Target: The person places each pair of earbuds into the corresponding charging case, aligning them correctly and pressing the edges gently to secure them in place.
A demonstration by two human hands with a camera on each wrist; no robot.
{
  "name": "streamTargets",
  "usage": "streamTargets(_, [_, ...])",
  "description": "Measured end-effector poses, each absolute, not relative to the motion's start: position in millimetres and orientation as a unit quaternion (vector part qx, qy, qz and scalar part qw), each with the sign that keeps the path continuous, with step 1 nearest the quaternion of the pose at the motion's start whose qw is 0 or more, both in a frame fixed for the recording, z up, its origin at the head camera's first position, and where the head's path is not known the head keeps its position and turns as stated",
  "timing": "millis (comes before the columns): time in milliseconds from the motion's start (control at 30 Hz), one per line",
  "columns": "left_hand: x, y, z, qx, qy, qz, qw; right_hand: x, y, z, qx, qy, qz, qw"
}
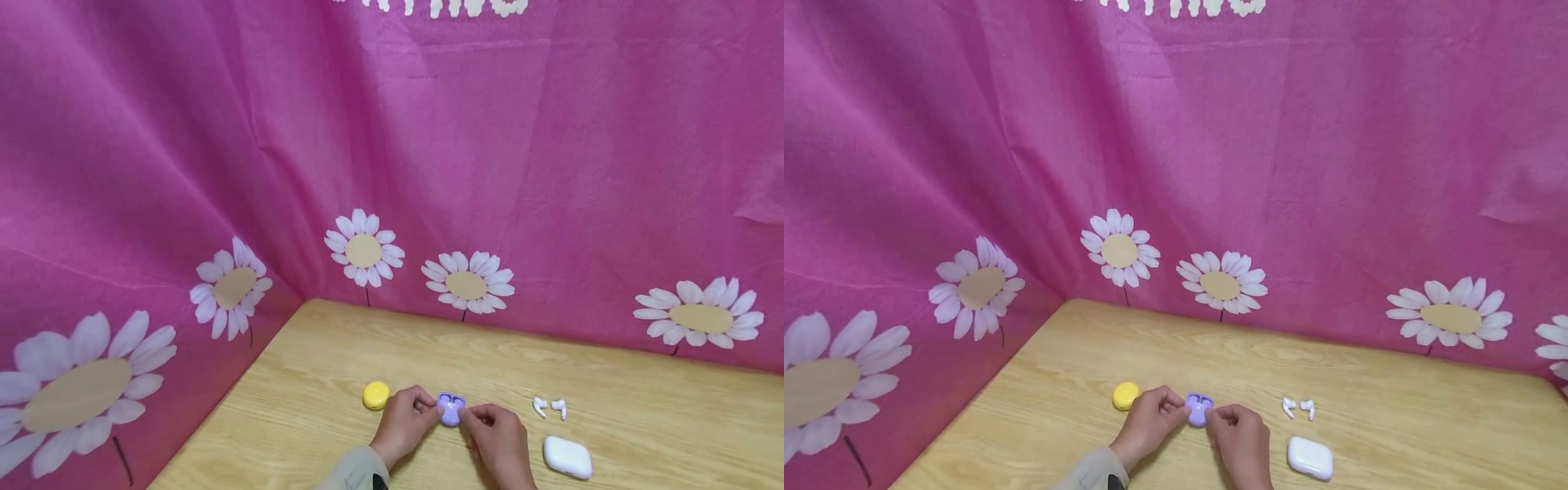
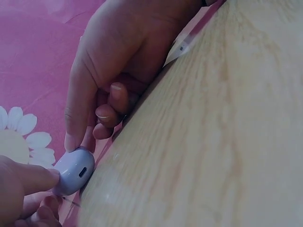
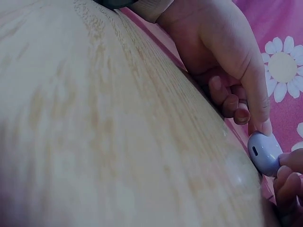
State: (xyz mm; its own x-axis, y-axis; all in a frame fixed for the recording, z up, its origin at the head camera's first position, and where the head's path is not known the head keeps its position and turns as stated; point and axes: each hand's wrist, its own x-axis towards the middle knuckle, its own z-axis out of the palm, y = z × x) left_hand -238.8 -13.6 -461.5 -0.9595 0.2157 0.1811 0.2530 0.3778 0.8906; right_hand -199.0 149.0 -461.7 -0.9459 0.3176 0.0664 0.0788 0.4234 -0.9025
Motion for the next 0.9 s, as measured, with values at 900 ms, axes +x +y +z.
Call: streamTargets(900, [-237.2, -9.5, -460.7, -0.124, -0.848, -0.513, 0.046, -197.2, 148.1, -460.0, -0.111, -0.834, 0.528, 0.118])
